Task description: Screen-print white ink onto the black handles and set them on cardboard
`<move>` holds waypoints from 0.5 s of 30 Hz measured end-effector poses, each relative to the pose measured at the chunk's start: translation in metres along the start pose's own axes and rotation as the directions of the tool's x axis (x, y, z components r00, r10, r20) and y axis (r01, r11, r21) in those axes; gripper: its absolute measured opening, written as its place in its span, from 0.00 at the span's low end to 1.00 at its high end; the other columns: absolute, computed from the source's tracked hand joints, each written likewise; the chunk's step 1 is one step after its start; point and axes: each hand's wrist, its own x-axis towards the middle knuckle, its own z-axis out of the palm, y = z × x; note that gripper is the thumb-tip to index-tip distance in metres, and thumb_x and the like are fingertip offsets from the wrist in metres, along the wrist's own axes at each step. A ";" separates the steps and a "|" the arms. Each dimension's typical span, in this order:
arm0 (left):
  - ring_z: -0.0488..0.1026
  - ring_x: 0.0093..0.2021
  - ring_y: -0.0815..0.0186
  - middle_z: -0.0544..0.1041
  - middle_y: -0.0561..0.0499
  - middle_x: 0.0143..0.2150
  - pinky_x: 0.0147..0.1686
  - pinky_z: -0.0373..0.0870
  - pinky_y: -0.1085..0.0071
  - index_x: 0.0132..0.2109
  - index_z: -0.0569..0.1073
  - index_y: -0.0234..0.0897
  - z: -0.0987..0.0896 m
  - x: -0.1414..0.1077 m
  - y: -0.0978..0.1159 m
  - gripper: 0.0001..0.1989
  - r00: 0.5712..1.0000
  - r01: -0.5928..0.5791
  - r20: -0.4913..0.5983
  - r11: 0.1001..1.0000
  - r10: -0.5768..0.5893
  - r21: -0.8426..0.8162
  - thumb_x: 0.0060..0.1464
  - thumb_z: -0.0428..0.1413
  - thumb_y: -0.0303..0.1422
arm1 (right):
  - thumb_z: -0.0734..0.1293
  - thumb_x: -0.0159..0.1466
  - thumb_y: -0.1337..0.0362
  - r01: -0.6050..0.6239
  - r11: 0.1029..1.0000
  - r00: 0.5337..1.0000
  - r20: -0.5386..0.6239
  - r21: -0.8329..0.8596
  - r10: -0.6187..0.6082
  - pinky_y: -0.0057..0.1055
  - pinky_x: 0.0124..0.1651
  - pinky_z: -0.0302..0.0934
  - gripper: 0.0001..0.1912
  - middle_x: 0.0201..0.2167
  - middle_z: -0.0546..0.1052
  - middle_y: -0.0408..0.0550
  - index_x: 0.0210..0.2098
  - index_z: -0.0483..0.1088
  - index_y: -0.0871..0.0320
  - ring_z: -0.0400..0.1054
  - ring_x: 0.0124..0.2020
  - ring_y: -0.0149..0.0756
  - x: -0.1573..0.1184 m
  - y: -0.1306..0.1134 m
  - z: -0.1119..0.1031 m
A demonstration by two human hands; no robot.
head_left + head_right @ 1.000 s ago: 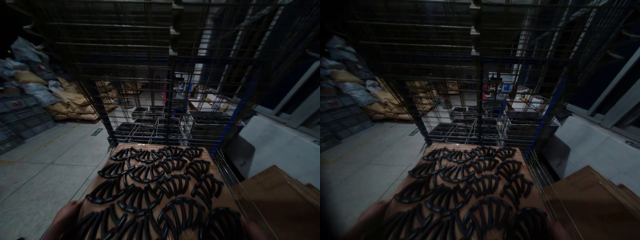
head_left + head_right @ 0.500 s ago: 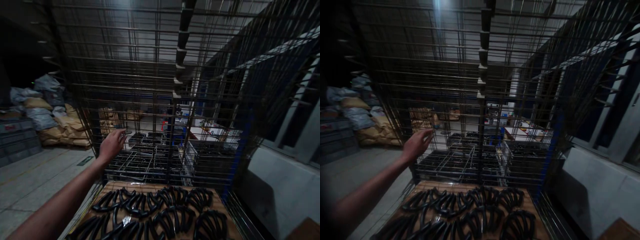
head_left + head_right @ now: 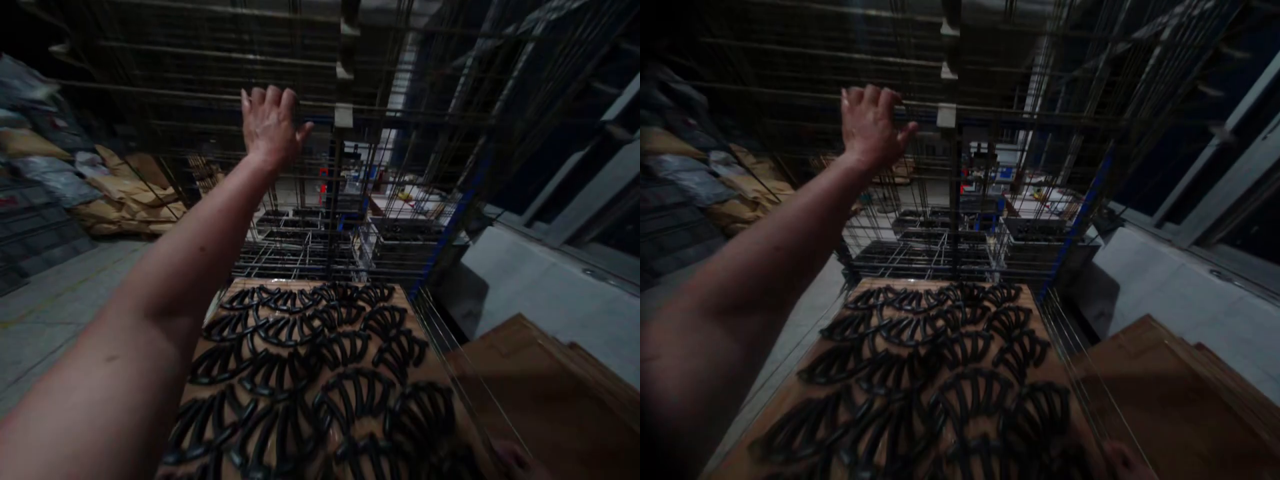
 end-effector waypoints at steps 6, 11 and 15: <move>0.63 0.62 0.52 0.71 0.46 0.51 0.57 0.57 0.51 0.55 0.68 0.27 -0.088 -0.129 0.013 0.29 0.997 -0.080 0.017 0.996 0.079 0.036 0.66 0.42 0.50 | 0.61 0.46 0.42 0.001 0.987 0.966 0.256 0.163 -0.043 0.43 0.40 0.69 0.21 0.29 0.81 0.54 0.24 0.74 0.51 0.76 0.35 0.53 -0.047 -0.007 0.003; 0.71 0.45 0.60 0.73 0.48 0.37 0.48 0.65 0.62 0.39 0.74 0.33 -0.130 -0.265 0.025 0.16 0.995 0.002 0.103 1.000 0.001 -0.026 0.64 0.51 0.43 | 0.59 0.54 0.42 0.223 0.955 0.946 0.194 0.196 -0.260 0.42 0.42 0.67 0.25 0.32 0.81 0.55 0.30 0.75 0.55 0.75 0.36 0.50 -0.095 -0.022 0.013; 0.70 0.39 0.62 0.73 0.50 0.34 0.42 0.65 0.66 0.35 0.73 0.39 -0.142 -0.365 0.028 0.12 0.960 0.041 0.279 0.997 -0.021 -0.068 0.61 0.53 0.42 | 0.58 0.65 0.49 0.546 0.783 0.781 0.159 0.299 -0.605 0.39 0.46 0.65 0.21 0.36 0.80 0.54 0.34 0.76 0.56 0.73 0.41 0.45 -0.167 -0.029 0.027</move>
